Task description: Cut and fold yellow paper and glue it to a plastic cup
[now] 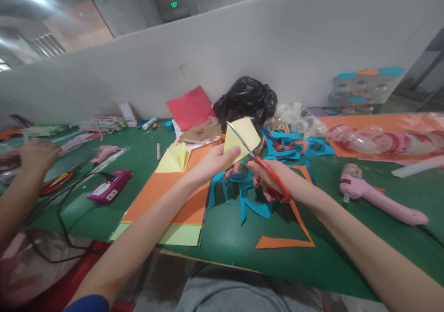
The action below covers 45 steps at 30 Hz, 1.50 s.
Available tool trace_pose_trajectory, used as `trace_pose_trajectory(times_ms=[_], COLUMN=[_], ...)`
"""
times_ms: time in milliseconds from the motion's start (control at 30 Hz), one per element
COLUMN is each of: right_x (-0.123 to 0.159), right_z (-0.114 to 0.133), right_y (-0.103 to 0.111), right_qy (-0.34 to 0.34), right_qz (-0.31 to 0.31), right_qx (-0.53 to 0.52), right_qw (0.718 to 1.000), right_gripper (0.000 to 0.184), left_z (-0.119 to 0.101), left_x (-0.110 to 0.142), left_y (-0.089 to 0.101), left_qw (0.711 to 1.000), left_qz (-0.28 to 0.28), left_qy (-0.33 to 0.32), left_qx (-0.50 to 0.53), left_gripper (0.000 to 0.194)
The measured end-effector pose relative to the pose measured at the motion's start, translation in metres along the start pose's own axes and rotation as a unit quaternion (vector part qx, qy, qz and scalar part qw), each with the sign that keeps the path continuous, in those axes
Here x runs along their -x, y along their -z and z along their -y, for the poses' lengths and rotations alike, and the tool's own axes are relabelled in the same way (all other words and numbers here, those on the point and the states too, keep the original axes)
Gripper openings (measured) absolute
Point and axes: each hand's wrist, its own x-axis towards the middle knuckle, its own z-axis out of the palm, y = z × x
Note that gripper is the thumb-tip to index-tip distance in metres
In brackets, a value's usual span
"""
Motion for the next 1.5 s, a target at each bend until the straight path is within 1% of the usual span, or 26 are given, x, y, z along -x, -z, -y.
trace_pose_trajectory(times_ms=[100,167,267,300,367,467,533,600,667,733,800,900,933,967,1000,1067,1133,1200,1267,1333,1400,1500], right_x=[-0.001,-0.004,-0.008,-0.010,-0.012,-0.013,-0.013,-0.013,-0.014,-0.016,-0.020,-0.025,-0.026,-0.026,-0.026,-0.025,-0.022,-0.021,-0.020,-0.021,-0.021,-0.022], right_z=[0.001,0.000,-0.003,-0.005,-0.008,-0.012,-0.014,-0.016,-0.021,-0.027,-0.034,-0.039,-0.038,-0.036,-0.033,-0.026,-0.020,-0.017,-0.016,-0.017,-0.017,-0.016], right_y=[0.000,0.001,0.005,0.007,0.012,0.016,0.016,0.014,0.013,0.013,0.016,0.021,0.022,0.022,0.022,0.019,0.015,0.012,0.011,0.011,0.011,0.011], right_qy=[-0.009,-0.024,-0.030,-0.029,-0.026,-0.039,-0.061,-0.077,-0.069,-0.046,-0.009,0.087,0.112,0.127,0.132,0.130,0.138,0.147,0.144,0.129,0.111,0.107], right_qz=[-0.008,-0.036,-0.097,-0.118,-0.166,-0.225,-0.232,-0.217,-0.199,-0.180,-0.170,-0.213,-0.225,-0.223,-0.205,-0.141,-0.096,-0.089,-0.103,-0.121,-0.145,-0.169], right_qx=[-0.012,-0.008,0.012,0.036,0.123,0.273,0.334,0.375,0.397,0.403,0.401,0.373,0.340,0.293,0.234,0.117,0.040,0.008,0.000,0.002,0.005,0.003], right_qw=[1.000,0.999,0.995,0.992,0.978,0.934,0.911,0.898,0.893,0.896,0.900,0.899,0.906,0.921,0.941,0.974,0.985,0.985,0.984,0.984,0.983,0.980], right_gripper=[0.065,0.062,0.062,0.062,0.062,0.060,0.060,0.059,0.055,0.051,0.048,0.042,0.040,0.041,0.042,0.047,0.054,0.061,0.065,0.066,0.067,0.069], left_z=[0.001,0.001,-0.001,-0.002,-0.002,-0.001,0.000,0.001,0.001,0.001,0.002,0.002,0.002,0.002,0.001,0.001,0.000,0.001,0.003,0.006,0.009,0.014], left_x=[-0.001,-0.001,-0.003,-0.003,-0.004,-0.006,-0.007,-0.007,-0.006,-0.006,-0.005,-0.005,-0.005,-0.005,-0.004,-0.004,-0.004,-0.003,-0.003,-0.002,-0.001,-0.002], left_y=[-0.001,-0.002,-0.004,-0.004,-0.004,-0.004,-0.004,-0.005,-0.006,-0.007,-0.009,-0.012,-0.014,-0.015,-0.016,-0.018,-0.020,-0.020,-0.021,-0.021,-0.021,-0.021], left_qw=[1.000,0.999,0.996,0.996,0.995,0.993,0.991,0.989,0.990,0.991,0.992,0.993,0.993,0.994,0.995,0.997,0.997,0.996,0.996,0.996,0.998,0.999], left_qz=[0.004,-0.011,-0.047,-0.057,-0.070,-0.087,-0.099,-0.105,-0.101,-0.093,-0.082,-0.060,-0.050,-0.039,-0.027,0.004,0.035,0.049,0.035,0.008,-0.020,-0.038], left_qy=[-0.008,-0.013,-0.006,0.002,0.022,0.047,0.059,0.067,0.063,0.056,0.056,0.060,0.059,0.057,0.052,0.040,0.031,0.041,0.062,0.072,0.061,0.033], left_qx=[0.021,0.051,0.072,0.071,0.066,0.071,0.075,0.074,0.075,0.077,0.079,0.088,0.087,0.083,0.075,0.059,0.055,0.055,0.053,0.042,0.021,-0.014], left_gripper=[0.051,0.042,0.026,0.023,0.022,0.024,0.029,0.033,0.033,0.032,0.029,0.024,0.022,0.021,0.021,0.022,0.024,0.031,0.040,0.048,0.058,0.073])
